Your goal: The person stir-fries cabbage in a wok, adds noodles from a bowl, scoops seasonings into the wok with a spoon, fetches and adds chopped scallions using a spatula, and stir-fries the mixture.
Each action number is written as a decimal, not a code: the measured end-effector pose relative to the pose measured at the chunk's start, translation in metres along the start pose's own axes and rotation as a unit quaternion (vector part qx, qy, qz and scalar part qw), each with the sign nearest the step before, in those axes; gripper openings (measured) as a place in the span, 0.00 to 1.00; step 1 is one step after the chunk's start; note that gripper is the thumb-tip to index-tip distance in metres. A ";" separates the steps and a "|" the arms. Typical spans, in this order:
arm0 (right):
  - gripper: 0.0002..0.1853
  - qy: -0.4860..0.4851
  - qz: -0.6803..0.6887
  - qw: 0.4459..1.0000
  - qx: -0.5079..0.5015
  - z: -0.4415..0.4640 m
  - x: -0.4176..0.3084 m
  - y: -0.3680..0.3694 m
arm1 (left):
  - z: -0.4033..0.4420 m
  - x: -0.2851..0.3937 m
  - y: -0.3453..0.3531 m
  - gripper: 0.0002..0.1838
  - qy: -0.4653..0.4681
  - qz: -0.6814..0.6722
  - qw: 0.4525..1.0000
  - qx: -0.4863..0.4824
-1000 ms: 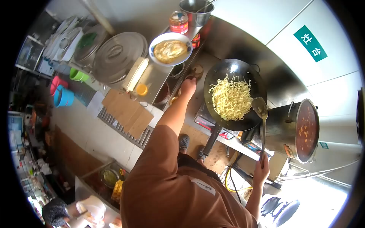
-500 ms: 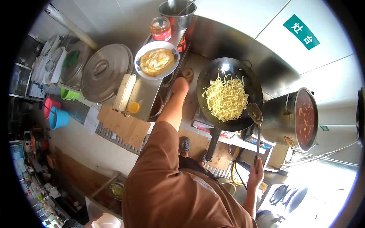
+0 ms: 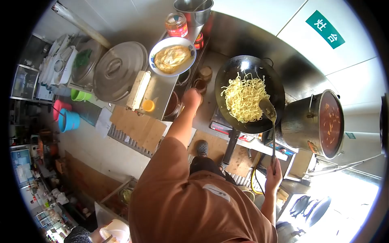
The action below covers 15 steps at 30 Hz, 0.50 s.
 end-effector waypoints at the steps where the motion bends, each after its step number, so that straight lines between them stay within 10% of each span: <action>1: 0.25 -0.001 -0.003 1.000 0.002 -0.002 -0.003 0.000 | 0.006 -0.001 0.007 0.11 0.001 -0.004 1.000 -0.001; 15: 0.26 -0.034 -0.035 0.999 0.011 -0.005 0.011 -0.004 | 0.013 0.009 0.010 0.13 -0.003 0.011 0.999 -0.051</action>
Point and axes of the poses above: each hand's wrist, its own z-axis towards the middle knuckle, its own y-axis out of the palm, x = y × z, the point moved 3 cm from there along z, towards the middle knuckle, and after that the axes turned 7 degrees about -x, right-handed, at the moved point
